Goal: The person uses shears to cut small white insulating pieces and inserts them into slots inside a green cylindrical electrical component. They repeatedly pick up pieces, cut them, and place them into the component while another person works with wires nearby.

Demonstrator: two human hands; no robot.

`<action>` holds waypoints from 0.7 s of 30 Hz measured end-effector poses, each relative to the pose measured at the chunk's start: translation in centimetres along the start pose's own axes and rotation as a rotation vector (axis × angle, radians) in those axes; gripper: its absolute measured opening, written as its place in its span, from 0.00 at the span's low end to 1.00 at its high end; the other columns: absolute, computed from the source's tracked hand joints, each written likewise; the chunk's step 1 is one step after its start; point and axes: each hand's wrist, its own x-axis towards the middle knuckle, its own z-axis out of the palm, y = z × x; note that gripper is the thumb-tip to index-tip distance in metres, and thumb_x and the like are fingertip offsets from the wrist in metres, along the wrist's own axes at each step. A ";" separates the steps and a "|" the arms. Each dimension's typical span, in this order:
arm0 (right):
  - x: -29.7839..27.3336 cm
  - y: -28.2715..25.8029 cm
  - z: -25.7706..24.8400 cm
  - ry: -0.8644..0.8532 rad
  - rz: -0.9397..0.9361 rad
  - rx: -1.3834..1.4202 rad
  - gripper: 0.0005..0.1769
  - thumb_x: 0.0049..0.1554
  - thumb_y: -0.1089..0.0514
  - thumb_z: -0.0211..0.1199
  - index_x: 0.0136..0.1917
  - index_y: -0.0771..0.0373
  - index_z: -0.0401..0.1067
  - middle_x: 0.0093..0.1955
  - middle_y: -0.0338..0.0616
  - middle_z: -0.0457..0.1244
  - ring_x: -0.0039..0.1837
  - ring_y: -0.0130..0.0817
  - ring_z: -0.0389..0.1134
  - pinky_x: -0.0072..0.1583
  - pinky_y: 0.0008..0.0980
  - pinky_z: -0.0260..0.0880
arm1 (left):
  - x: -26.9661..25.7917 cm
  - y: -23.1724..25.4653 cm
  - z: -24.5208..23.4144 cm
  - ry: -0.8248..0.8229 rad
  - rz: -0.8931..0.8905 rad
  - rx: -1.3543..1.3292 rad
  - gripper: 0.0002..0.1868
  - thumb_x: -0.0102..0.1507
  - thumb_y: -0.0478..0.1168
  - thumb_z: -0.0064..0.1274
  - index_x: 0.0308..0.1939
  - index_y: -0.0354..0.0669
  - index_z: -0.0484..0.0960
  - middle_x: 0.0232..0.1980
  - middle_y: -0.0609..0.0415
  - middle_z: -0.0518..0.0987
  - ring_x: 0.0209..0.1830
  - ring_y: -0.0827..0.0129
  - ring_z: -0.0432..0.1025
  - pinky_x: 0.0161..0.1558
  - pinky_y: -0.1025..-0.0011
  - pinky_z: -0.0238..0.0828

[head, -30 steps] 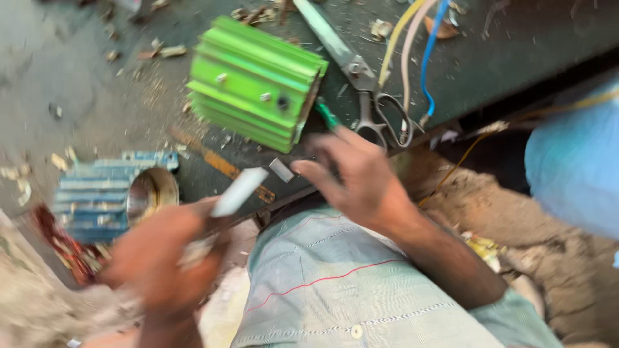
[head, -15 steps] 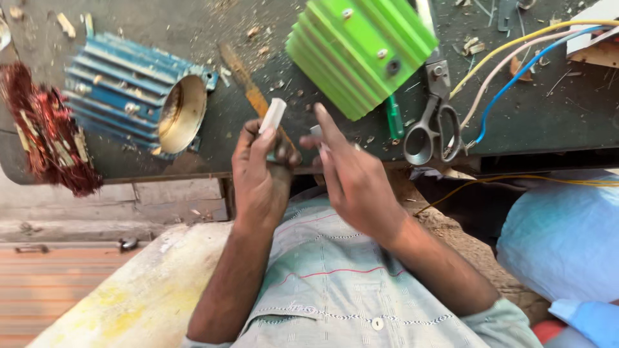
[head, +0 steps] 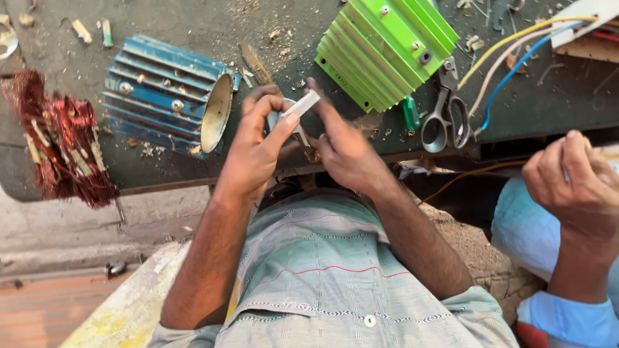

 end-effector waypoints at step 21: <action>-7.3 -5.6 1.8 0.380 0.198 0.274 0.27 0.61 0.68 0.63 0.72 0.63 0.63 0.50 0.43 0.72 0.51 0.23 0.72 0.52 0.24 0.74 | -3.3 3.5 -0.4 -0.461 0.315 0.481 0.17 0.63 0.34 0.62 0.55 0.36 0.81 0.43 0.54 0.77 0.38 0.74 0.72 0.40 0.77 0.70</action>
